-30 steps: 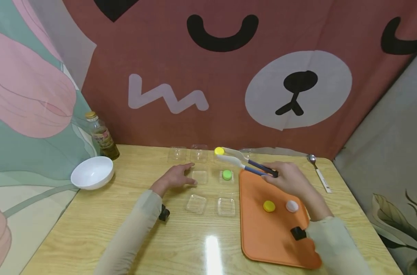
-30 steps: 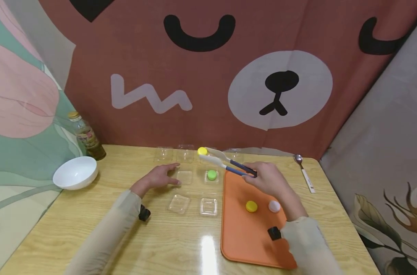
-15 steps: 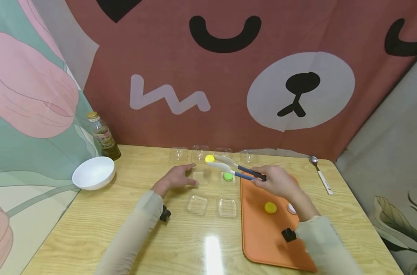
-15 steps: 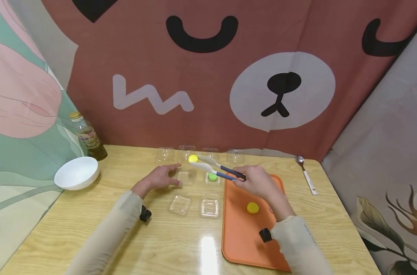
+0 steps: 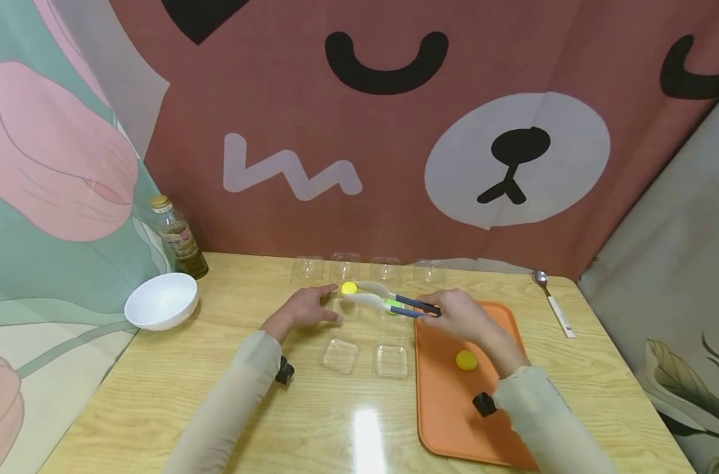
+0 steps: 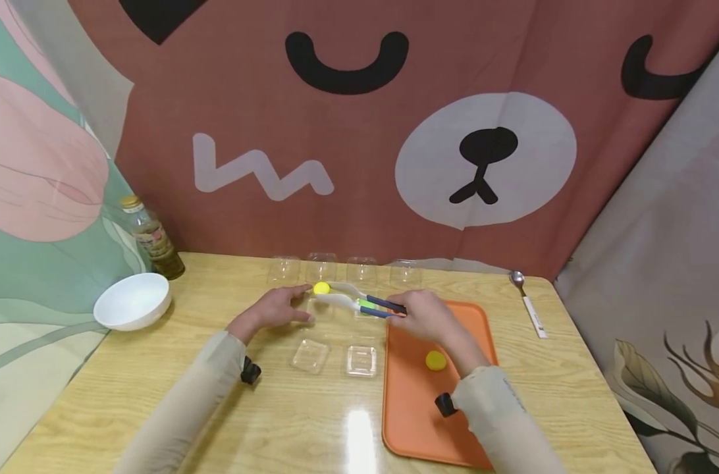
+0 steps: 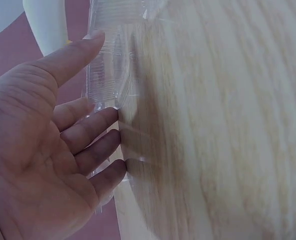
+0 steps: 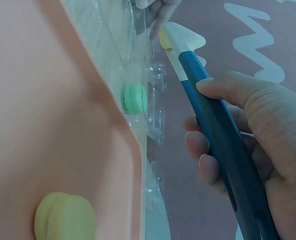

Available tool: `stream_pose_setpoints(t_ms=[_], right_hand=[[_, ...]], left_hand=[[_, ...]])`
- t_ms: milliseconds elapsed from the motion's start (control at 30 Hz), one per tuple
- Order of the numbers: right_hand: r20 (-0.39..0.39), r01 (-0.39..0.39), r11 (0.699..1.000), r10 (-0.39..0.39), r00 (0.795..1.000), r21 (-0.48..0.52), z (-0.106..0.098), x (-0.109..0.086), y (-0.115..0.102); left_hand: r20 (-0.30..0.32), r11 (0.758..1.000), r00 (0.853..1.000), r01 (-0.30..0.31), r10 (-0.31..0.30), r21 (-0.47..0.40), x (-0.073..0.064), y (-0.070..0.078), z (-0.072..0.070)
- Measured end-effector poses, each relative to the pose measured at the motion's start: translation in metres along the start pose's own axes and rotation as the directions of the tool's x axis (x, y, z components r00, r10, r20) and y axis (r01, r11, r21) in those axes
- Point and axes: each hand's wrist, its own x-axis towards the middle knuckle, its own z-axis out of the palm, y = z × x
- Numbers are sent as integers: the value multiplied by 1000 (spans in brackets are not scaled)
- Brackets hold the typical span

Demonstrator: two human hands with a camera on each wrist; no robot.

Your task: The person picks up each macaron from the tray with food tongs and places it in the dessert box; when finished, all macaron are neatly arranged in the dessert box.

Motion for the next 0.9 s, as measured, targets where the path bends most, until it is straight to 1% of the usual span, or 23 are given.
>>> stream_pose_setpoints(t_ms=[200,367,533,767,900], right_hand=[[7,40,998,-40,999,-38,5,4,-2],[19,59,997,-58,998,-48,9,5,-3],[21,62,997,-61,998,-47,10,5,-5],[27,66,996,-65,998,-60,12,4,-6],[44,62,996,-60,997,-64,11,4,-9]], left_hand=[[-3,1000,1000,-7,7,7,1,0,0],[12,1000,1000,-5,5,4,0,3,-2],[21,1000,1000,-3,3,10,-1,3,-2],[17,1000,1000,-10,10,10,0,1,0],[14,1000,1000,-9,9,17,0,0,0]])
